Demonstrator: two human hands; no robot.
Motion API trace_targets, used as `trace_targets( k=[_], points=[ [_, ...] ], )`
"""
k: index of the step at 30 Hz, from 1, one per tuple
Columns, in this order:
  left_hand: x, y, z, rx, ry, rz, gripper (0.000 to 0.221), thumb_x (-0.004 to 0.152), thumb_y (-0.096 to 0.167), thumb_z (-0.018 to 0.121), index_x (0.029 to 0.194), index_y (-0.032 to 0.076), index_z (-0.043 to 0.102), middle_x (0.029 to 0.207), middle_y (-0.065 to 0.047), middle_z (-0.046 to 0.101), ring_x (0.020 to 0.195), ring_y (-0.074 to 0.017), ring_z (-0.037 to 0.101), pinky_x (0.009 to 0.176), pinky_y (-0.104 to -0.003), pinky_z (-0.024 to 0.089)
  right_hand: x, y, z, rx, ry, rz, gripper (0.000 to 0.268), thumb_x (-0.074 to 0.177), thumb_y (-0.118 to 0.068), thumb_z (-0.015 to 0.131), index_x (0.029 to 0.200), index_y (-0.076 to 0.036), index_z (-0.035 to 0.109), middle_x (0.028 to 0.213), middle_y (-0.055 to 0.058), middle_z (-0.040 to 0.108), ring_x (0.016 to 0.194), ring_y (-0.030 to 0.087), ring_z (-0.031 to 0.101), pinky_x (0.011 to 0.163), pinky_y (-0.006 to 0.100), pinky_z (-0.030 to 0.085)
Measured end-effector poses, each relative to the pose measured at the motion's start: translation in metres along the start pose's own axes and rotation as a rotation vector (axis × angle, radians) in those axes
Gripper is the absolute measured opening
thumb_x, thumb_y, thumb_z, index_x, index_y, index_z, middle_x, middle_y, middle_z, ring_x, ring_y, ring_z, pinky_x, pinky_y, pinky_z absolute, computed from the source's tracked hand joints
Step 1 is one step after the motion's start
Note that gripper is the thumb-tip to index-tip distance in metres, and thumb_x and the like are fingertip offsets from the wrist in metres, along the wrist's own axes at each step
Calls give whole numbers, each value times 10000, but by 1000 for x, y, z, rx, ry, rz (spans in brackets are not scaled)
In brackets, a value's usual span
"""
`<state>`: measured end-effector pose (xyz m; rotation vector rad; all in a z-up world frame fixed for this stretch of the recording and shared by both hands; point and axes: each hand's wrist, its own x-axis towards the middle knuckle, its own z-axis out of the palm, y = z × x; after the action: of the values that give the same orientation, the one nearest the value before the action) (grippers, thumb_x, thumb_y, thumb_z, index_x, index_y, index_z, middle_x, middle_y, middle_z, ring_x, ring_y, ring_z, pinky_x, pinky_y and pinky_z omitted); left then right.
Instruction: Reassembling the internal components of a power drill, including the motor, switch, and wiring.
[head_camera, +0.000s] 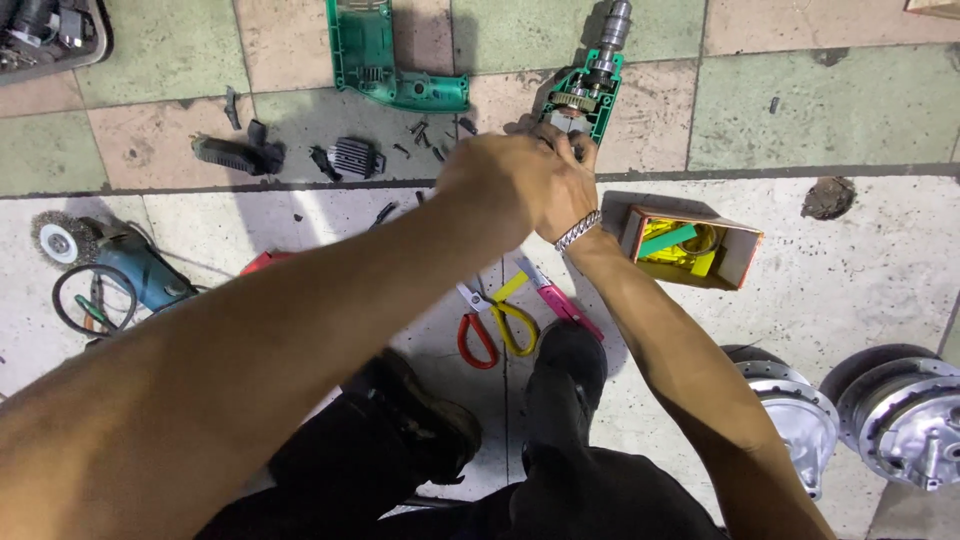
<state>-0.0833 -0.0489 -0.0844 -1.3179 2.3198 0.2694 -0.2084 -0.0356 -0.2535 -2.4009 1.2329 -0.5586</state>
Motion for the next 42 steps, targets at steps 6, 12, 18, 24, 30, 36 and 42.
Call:
trace_targets(
  k=[6, 12, 18, 24, 30, 36, 42],
  points=[
    [-5, -31, 13, -584, -372, -479, 276, 775, 158, 733, 1000, 0, 714, 813, -225, 691, 731, -429, 739, 498, -570, 589, -1, 9, 4, 60, -40, -56, 395, 743, -293, 872, 1112, -225, 747, 1279, 11, 672, 1336, 251, 476, 1027, 501, 258],
    [-12, -14, 10, -449, -278, -328, 152, 831, 127, 715, 882, -14, 743, 741, -210, 663, 662, -379, 736, 492, -509, 614, 1, 8, 2, 27, -1, -82, 340, 763, -260, 841, 1094, -249, 764, 1226, 5, 700, 1330, 251, 500, 1028, 494, 249],
    [-10, 43, 89, 269, 548, -279, 213, 796, 199, 457, 614, 132, 545, 535, -14, 414, 443, -90, 449, 330, -248, 388, 0, 11, 9, 4, 54, -90, 201, 857, -207, 761, 1049, -269, 755, 1150, -5, 708, 1315, 210, 512, 1037, 464, 252],
    [-27, -19, 44, 316, 316, -206, 236, 852, 229, 470, 678, 178, 621, 632, -30, 498, 582, -154, 521, 461, -292, 454, 2, 11, 3, -11, 41, -114, 311, 774, -255, 824, 1077, -228, 757, 1143, 3, 696, 1256, 225, 530, 1034, 479, 264],
    [-165, -88, 20, 345, 16, -83, 281, 918, 265, 485, 754, 233, 712, 750, -48, 599, 750, -230, 608, 619, -345, 534, 4, -9, -26, -27, -64, -57, 554, 752, -357, 858, 1273, -241, 709, 1380, 27, 645, 1355, 263, 464, 1103, 513, 253],
    [-200, -89, 156, -310, -352, -590, 310, 933, 351, 560, 1148, 197, 723, 958, -34, 686, 915, -266, 734, 720, -431, 598, -143, -62, 27, -82, -187, -79, 307, 786, -383, 699, 1017, -185, 743, 841, 60, 740, 783, 305, 714, 736, 432, 560],
    [-162, -62, 216, -640, -153, -705, 288, 958, 264, 587, 1159, 76, 672, 1055, -163, 638, 950, -361, 730, 755, -466, 618, -175, -94, 19, 11, -493, 235, 430, 872, -444, 631, 1269, -280, 637, 1139, 79, 712, 1032, 324, 720, 784, 473, 606]
  ],
)
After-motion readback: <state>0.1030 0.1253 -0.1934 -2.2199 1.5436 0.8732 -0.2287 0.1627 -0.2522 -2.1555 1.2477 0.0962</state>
